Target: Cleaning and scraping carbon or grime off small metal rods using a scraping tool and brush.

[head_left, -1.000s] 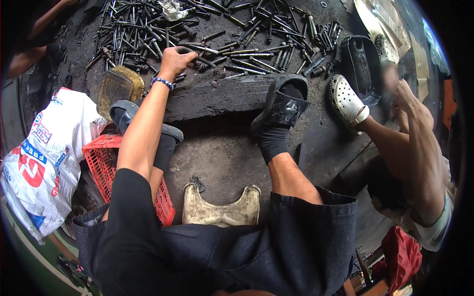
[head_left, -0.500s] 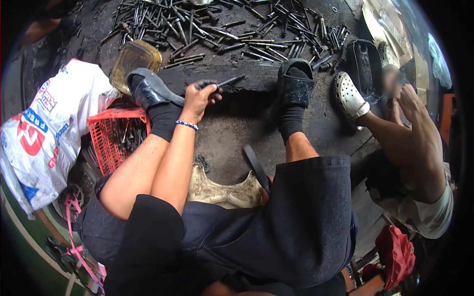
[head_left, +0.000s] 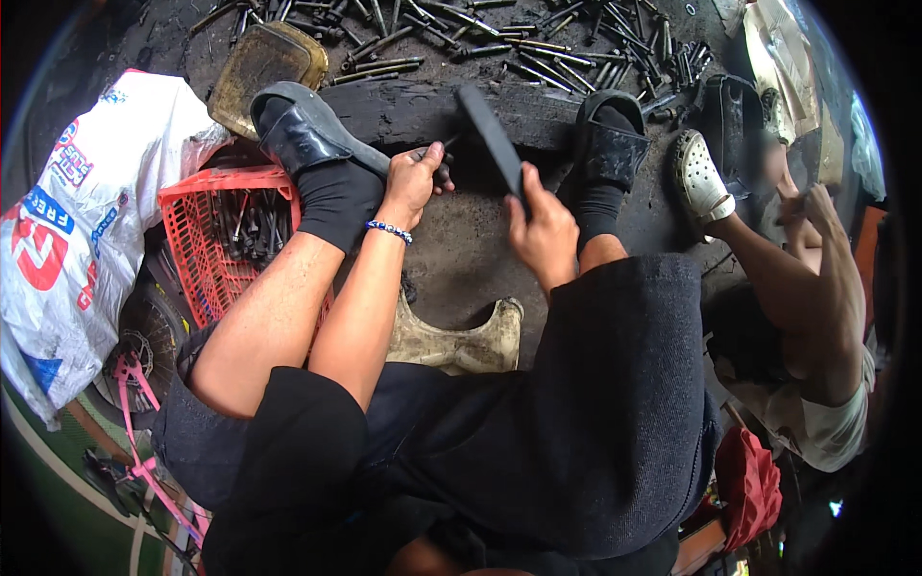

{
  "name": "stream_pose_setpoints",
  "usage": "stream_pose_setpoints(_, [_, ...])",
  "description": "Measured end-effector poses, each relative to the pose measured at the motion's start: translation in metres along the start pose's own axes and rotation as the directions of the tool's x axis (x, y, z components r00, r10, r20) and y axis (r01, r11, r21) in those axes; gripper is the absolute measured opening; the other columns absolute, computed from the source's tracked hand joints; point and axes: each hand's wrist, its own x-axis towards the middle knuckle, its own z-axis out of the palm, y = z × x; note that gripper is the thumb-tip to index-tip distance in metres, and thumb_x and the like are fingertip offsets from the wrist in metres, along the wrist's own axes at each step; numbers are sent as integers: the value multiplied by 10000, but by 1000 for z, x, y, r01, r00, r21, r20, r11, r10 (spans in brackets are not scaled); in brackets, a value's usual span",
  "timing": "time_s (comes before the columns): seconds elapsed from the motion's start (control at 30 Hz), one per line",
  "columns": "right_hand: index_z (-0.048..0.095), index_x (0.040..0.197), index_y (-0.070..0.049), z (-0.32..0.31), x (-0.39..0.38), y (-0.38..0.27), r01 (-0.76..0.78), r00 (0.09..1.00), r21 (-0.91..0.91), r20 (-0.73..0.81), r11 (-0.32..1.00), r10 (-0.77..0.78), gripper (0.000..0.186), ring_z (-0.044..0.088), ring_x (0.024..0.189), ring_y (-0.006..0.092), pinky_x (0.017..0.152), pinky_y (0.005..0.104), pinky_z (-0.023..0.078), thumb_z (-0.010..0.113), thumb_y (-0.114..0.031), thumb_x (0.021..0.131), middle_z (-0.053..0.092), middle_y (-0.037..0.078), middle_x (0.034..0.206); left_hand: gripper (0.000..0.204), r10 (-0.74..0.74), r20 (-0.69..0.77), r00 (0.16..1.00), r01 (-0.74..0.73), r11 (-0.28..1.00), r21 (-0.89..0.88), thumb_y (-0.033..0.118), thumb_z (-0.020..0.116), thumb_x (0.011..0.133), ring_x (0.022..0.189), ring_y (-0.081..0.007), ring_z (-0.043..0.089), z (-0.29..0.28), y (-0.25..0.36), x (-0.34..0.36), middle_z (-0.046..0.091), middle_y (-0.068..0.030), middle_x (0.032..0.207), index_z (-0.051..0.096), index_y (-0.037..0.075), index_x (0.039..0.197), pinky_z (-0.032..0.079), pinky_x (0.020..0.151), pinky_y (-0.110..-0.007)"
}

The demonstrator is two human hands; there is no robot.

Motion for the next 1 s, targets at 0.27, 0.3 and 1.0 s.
stream_pose_setpoints(0.27, [539,1263,-181,1,-4,1,-108,994,79,33,991,105,462,631,666,372,593,476,493,653,-251,821,635,151,789,227,252,37,967,-254,943,215,209,611,913,590,-72,588,-10,-5,-2,684,-47,767,675,-9,908,432,502,-235])
stream_pose_setpoints(0.3, [557,1241,-170,2,-3,0,-135,991,64,14,989,134,434,632,664,367,594,474,492,651,-248,824,639,149,799,174,273,43,961,-274,922,275,132,629,887,648,-87,619,-12,-3,-1,704,-56,791,679,-27,935,467,558,-236])
stream_pose_setpoints(1.0, [566,1253,-118,8,-18,0,-132,987,231,-54,964,148,490,649,704,354,614,389,503,695,-138,781,646,173,778,191,600,99,794,-496,545,677,10,702,726,737,-130,670,-2,17,-18,709,-116,805,680,-28,912,515,676,-264])
